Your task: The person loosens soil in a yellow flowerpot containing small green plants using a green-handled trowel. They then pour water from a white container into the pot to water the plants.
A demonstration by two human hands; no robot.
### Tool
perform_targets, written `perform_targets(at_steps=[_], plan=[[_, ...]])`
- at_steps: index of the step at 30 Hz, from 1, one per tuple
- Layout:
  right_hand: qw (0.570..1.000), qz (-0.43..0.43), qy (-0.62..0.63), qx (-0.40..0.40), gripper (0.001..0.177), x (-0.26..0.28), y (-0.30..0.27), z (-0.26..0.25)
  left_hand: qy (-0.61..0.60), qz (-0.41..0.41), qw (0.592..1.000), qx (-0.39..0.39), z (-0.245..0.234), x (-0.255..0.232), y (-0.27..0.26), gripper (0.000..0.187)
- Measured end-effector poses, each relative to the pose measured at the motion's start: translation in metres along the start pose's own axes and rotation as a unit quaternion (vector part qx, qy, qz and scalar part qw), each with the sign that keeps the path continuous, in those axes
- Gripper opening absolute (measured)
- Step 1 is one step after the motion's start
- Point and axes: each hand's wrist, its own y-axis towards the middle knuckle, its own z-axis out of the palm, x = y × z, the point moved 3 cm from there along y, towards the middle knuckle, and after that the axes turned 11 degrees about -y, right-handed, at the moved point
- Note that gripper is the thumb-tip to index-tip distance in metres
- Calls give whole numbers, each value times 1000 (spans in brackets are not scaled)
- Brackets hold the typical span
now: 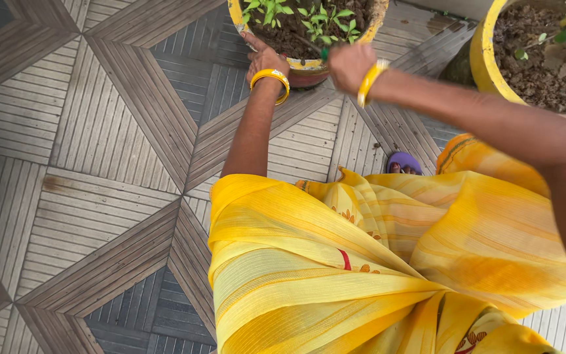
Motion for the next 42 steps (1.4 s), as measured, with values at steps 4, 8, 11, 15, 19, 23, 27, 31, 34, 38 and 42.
perform_targets(at_steps=[4,8,11,15,19,23,27,31,34,38,42], plan=[[994,-68,0,88,15,-38,59,-31,3,1,1000,6,0,0,3,122],[987,-97,125,33,29,-37,115,-34,3,4,1000,3,4,2,8,123],[983,-126,45,122,27,-14,123,-40,-5,9,1000,-4,5,3,11,124],[983,-140,-7,120,17,5,108,-49,-12,11,1000,-3,6,6,10,124],[987,-120,21,108,13,-16,82,-47,-10,17,1000,-11,7,7,8,124],[995,-61,5,82,21,-41,41,-67,-3,18,1000,-16,6,2,10,125],[986,-43,125,105,27,-73,22,-113,6,7,1000,7,9,7,14,121],[987,-79,121,75,28,-91,2,-140,12,26,999,-22,12,8,17,123],[987,-102,9,123,26,-94,-6,-130,3,8,1000,-3,9,6,13,120],[990,-75,-36,111,26,-62,-4,-82,-3,11,1000,1,3,3,7,120],[998,-45,14,37,25,-63,-32,-58,18,7,1000,8,1,2,5,120]])
